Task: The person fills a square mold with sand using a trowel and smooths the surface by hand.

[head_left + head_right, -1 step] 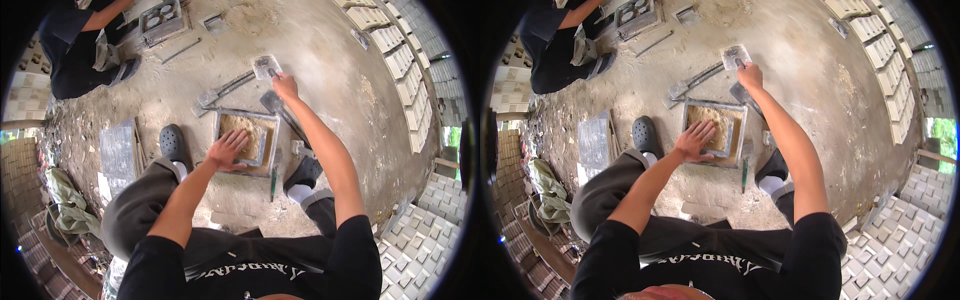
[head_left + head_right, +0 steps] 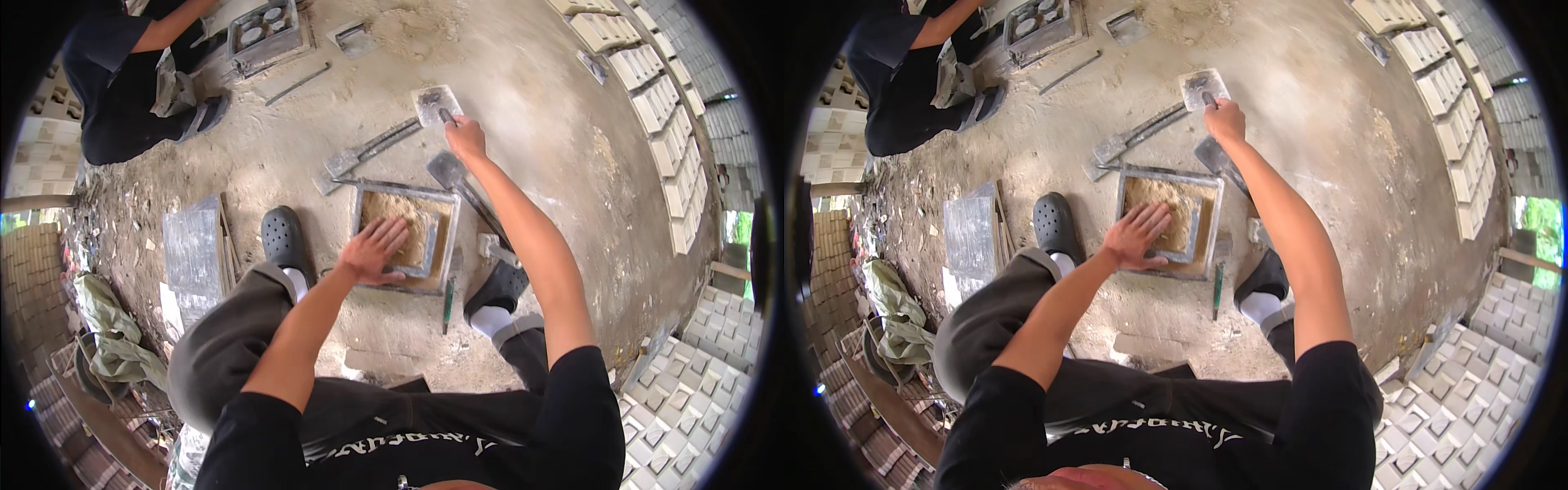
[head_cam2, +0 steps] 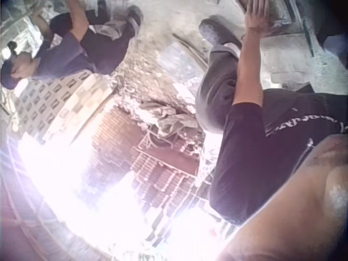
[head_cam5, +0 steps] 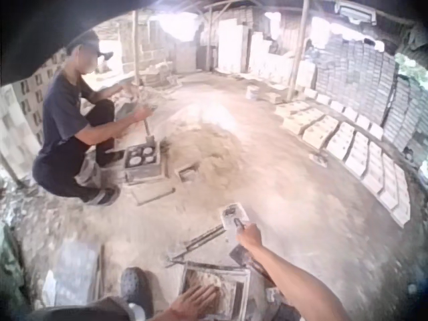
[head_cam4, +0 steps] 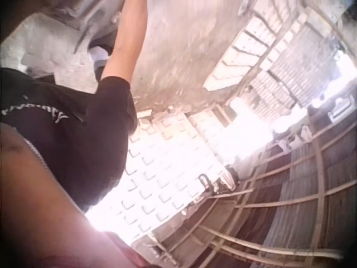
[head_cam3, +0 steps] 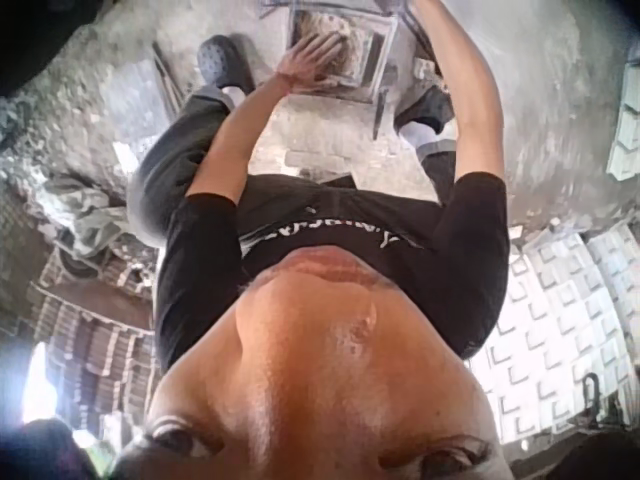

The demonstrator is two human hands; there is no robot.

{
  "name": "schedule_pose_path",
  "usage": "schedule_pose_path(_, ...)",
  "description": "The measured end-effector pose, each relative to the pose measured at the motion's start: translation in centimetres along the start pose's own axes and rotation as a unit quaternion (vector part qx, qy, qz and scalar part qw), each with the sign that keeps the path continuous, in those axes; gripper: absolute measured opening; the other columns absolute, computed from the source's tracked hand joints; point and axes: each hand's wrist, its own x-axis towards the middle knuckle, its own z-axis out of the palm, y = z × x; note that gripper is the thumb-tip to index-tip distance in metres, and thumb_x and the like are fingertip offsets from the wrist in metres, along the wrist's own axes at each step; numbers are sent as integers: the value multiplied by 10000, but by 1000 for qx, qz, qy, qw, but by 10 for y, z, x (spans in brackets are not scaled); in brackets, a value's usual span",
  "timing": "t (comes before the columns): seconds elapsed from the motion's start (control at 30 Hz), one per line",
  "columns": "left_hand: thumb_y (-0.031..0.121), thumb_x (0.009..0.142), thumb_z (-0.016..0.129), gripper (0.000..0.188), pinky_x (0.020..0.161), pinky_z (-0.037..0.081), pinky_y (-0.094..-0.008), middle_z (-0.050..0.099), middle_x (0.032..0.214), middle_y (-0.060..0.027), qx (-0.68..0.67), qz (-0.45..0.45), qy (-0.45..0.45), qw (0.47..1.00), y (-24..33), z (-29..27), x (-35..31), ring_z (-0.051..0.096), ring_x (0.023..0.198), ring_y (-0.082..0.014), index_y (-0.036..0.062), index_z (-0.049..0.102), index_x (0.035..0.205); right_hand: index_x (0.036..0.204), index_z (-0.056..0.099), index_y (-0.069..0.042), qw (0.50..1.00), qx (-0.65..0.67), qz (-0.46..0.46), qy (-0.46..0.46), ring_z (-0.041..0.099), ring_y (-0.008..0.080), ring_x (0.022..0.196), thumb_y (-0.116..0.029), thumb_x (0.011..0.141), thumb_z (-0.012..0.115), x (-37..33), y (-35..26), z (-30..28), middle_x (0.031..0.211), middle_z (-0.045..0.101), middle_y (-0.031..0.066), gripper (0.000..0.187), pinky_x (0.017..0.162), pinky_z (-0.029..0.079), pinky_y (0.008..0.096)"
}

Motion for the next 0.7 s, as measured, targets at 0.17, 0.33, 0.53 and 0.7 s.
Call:
schedule_pose_path(0.17, 682, 854, 490, 922, 1203, 172, -407, 313, 1554, -143, -70, 4, 45, 996, -14, 6, -9, 260, 1455, -275, 13, 338, 1471, 1044, 705, -14, 998, 51, -20, 5, 687, 383, 858, -263, 834, 551, 104, -11, 72, 906, 706, 224, 360, 788, 534, 444)
schedule_pose_path(0.33, 614, 848, 574, 875, 1178, 250, -401, 361, 1531, -140, -133, -8, 81, 988, -16, 7, -7, 327, 1428, -273, 13, 375, 1451, 1096, 716, -76, 993, -49, -80, 74, 694, 309, 751, -318, 832, 606, 192, -31, 117, 858, 717, 160, 375, 703, 540, 397)
schedule_pose_path(0.53, 549, 829, 638, 818, 1132, 337, -402, 410, 1499, -145, -178, -19, 119, 977, -21, 6, -7, 395, 1387, -281, 2, 441, 1403, 996, 723, -38, 988, -21, -113, 102, 651, 416, 963, -319, 845, 531, 257, -65, 129, 958, 692, 229, 372, 864, 501, 469)
schedule_pose_path(0.7, 578, 830, 616, 825, 1135, 322, -404, 414, 1496, -144, -157, -28, 91, 983, -22, 7, -7, 388, 1391, -279, 5, 448, 1400, 1068, 720, -69, 977, -25, -181, 115, 666, 371, 955, -368, 846, 565, 248, -28, 109, 952, 706, 202, 404, 844, 511, 442)
